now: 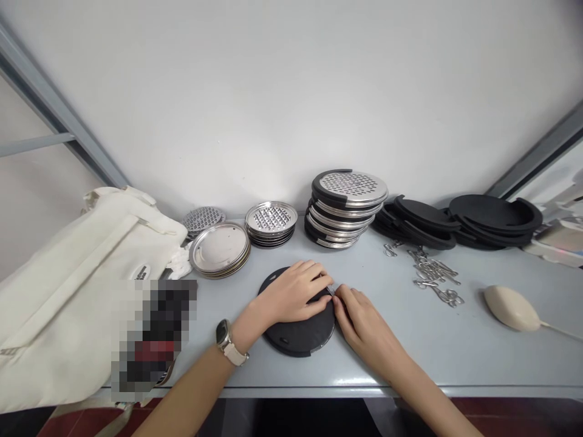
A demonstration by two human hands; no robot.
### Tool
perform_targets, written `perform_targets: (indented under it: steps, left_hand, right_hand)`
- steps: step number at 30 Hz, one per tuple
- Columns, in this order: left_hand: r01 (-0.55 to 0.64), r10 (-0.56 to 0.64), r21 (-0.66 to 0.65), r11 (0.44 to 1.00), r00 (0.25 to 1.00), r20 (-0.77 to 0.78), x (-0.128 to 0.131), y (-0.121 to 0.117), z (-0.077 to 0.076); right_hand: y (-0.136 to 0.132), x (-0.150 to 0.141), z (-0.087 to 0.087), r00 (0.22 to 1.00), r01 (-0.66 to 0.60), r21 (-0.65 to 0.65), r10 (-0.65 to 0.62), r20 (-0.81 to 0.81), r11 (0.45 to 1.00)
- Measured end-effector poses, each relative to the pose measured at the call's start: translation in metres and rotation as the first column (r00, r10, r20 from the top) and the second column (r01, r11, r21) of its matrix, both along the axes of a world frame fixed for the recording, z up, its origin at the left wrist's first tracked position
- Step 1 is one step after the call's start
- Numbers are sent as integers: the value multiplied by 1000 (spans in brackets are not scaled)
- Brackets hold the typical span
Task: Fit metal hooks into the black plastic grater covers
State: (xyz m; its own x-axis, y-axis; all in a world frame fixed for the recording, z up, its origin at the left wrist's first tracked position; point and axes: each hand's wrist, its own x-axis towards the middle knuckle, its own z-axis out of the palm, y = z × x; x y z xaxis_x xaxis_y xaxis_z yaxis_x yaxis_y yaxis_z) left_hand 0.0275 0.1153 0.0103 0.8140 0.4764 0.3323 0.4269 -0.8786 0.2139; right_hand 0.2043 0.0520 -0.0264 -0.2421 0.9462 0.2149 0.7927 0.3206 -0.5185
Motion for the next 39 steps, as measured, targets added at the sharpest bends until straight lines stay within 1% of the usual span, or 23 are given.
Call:
perform_targets:
  steps: [12,27,35,39]
  left_hand:
    - [-2,2,-2,1000,1000,23,1,0,-1]
    - [-1,2,-5,1000,1000,24,0,0,-1]
    - [-2,2,1,1000,1000,12,0,0,0]
    - [-2,2,6,1000,1000,0,0,0,-1]
  right_hand:
    - [1,-1,-1,999,-9,20,8,44,1000]
    - [0,0,0,1000,3,18,-3,8,1000]
    - [1,-1,-1,1000,10,75,-11,21,997]
    - [0,-1,-1,1000,14,36,-15,11,999]
